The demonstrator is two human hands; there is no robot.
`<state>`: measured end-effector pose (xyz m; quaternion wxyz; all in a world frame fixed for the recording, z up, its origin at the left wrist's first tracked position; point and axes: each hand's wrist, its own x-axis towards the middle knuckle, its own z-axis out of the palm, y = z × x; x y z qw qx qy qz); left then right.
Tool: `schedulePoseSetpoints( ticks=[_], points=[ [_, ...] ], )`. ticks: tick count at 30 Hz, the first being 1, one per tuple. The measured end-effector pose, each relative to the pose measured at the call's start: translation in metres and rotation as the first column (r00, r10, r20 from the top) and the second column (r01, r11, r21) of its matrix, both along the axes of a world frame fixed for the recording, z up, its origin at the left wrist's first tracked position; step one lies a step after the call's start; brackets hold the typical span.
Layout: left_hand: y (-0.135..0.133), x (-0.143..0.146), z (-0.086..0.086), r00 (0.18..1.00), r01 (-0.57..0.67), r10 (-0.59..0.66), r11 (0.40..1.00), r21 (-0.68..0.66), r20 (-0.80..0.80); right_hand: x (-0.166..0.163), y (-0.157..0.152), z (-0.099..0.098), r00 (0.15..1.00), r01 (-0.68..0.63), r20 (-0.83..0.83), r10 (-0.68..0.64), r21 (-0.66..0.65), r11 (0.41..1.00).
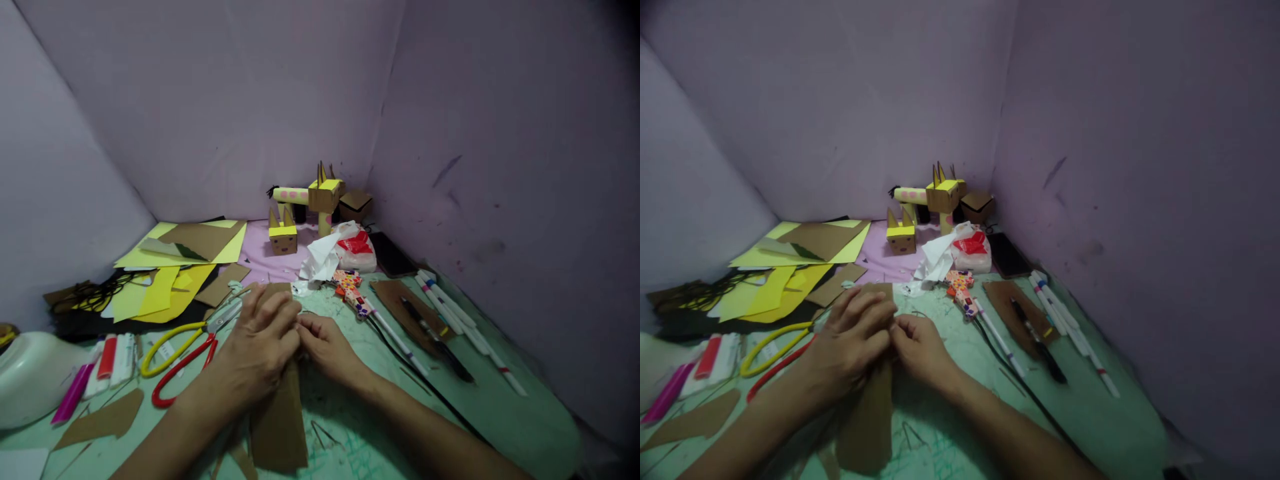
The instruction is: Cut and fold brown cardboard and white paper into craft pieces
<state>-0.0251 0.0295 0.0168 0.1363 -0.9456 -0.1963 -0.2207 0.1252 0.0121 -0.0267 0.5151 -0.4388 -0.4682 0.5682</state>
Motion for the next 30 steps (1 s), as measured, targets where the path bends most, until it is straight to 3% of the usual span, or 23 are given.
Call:
schedulePoseSetpoints(
  ticks=[3,6,8,9,11,12,15,19,25,30],
  points=[
    [0.003,0.003,-0.011,0.986,-0.135,0.133,0.991,0.015,0.097,0.001,0.0,-0.001,0.999,0.011,-0.049,-0.013,-0.041,0.999],
    [0.006,0.0,-0.015,0.849,-0.402,0.425,0.905,-0.14,0.313,0.002,0.001,-0.004,0.995,0.025,-0.091,-0.034,-0.1,0.995],
    [0.009,-0.004,-0.015,0.718,-0.486,0.617,0.775,-0.404,0.322,0.002,0.001,-0.004,0.993,0.04,-0.104,-0.052,-0.117,0.992],
    [0.01,-0.005,-0.015,0.675,-0.488,0.69,0.683,-0.544,0.26,0.002,0.001,-0.004,0.993,0.045,-0.106,-0.058,-0.119,0.992],
    [0.011,-0.006,-0.014,0.649,-0.456,0.751,0.514,-0.726,0.124,0.002,0.001,-0.003,0.993,0.044,-0.104,-0.057,-0.116,0.992],
    [0.011,-0.006,-0.015,0.658,-0.431,0.748,0.473,-0.769,0.091,0.002,0.001,-0.002,0.993,0.04,-0.102,-0.051,-0.113,0.993],
    [0.008,-0.003,-0.017,0.688,-0.352,0.711,0.5,-0.791,0.143,0.002,0.0,-0.001,0.995,0.009,-0.096,-0.019,-0.107,0.994],
    [0.005,0.001,-0.023,0.671,-0.271,0.7,0.537,-0.799,0.243,0.0,-0.002,-0.001,0.995,-0.046,-0.098,0.034,-0.118,0.992],
    [0.002,0.007,-0.029,0.564,0.078,0.727,0.425,-0.902,0.392,0.001,-0.006,-0.003,0.992,-0.037,-0.124,0.023,-0.108,0.994],
    [-0.011,0.016,-0.026,0.554,0.133,0.731,0.396,-0.908,0.4,0.003,-0.004,-0.003,0.986,0.074,-0.144,-0.079,-0.042,0.996]
  ],
)
